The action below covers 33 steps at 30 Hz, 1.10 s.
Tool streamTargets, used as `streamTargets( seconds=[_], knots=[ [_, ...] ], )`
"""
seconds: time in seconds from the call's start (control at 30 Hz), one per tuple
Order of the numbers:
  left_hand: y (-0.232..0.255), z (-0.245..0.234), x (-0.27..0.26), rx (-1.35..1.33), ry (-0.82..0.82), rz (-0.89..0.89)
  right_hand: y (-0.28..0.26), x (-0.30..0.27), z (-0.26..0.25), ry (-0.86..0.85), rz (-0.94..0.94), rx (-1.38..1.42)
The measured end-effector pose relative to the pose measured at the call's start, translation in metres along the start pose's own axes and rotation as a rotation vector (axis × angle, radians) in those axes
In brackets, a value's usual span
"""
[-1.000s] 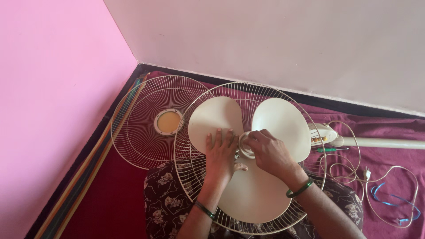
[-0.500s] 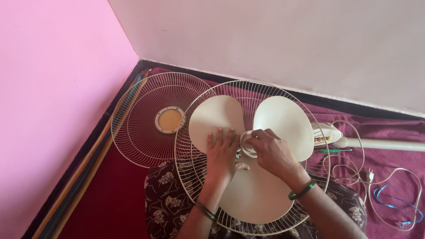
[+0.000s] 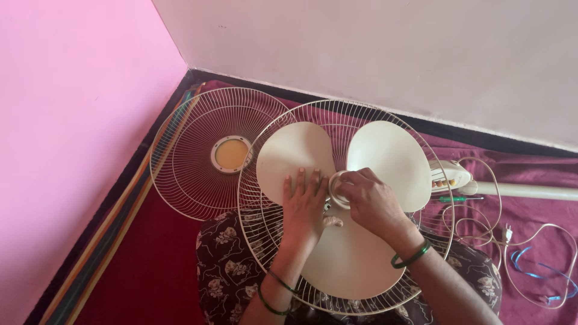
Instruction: The person disassembles a standing electric fan by removing the front grille, unscrewing the blade hub, detaching the fan blades, and using a screwdriver on the motor housing. The components are placed on the bed beside the fan.
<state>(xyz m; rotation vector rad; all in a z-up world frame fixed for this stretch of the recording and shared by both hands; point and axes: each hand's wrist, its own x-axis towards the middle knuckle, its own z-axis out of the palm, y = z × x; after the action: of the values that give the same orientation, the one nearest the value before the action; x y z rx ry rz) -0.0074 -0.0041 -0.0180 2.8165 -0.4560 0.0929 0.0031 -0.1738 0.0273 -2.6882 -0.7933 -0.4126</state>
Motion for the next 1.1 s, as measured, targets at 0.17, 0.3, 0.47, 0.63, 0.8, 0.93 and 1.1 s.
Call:
streamTargets(
  seconds=[0.17, 0.3, 0.47, 0.63, 0.8, 0.93, 1.1],
  knots=[
    [0.000, 0.000, -0.003, -0.036, 0.034, 0.003, -0.009, -0.001, -0.002, -0.063, 0.232, 0.003],
    [0.001, -0.002, -0.005, -0.064, 0.058, -0.001, -0.009, 0.002, 0.004, -0.120, 0.256, -0.034],
    [0.001, -0.002, -0.006, -0.077, 0.063, 0.000, 0.002, -0.001, 0.000, -0.039, 0.033, 0.039],
    [0.001, -0.001, -0.004, -0.050, 0.043, -0.011, -0.006, -0.004, -0.011, -0.007, 0.133, 0.013],
    [0.002, -0.002, -0.004, -0.033, 0.030, -0.011, -0.015, 0.006, -0.006, -0.219, 0.292, -0.119],
    [0.002, -0.003, -0.006, -0.059, 0.034, -0.015, -0.006, 0.005, -0.015, -0.042, -0.003, 0.074],
    [0.003, -0.001, -0.005, -0.033, 0.042, -0.002, -0.013, 0.000, -0.009, -0.152, 0.256, -0.072]
  ],
)
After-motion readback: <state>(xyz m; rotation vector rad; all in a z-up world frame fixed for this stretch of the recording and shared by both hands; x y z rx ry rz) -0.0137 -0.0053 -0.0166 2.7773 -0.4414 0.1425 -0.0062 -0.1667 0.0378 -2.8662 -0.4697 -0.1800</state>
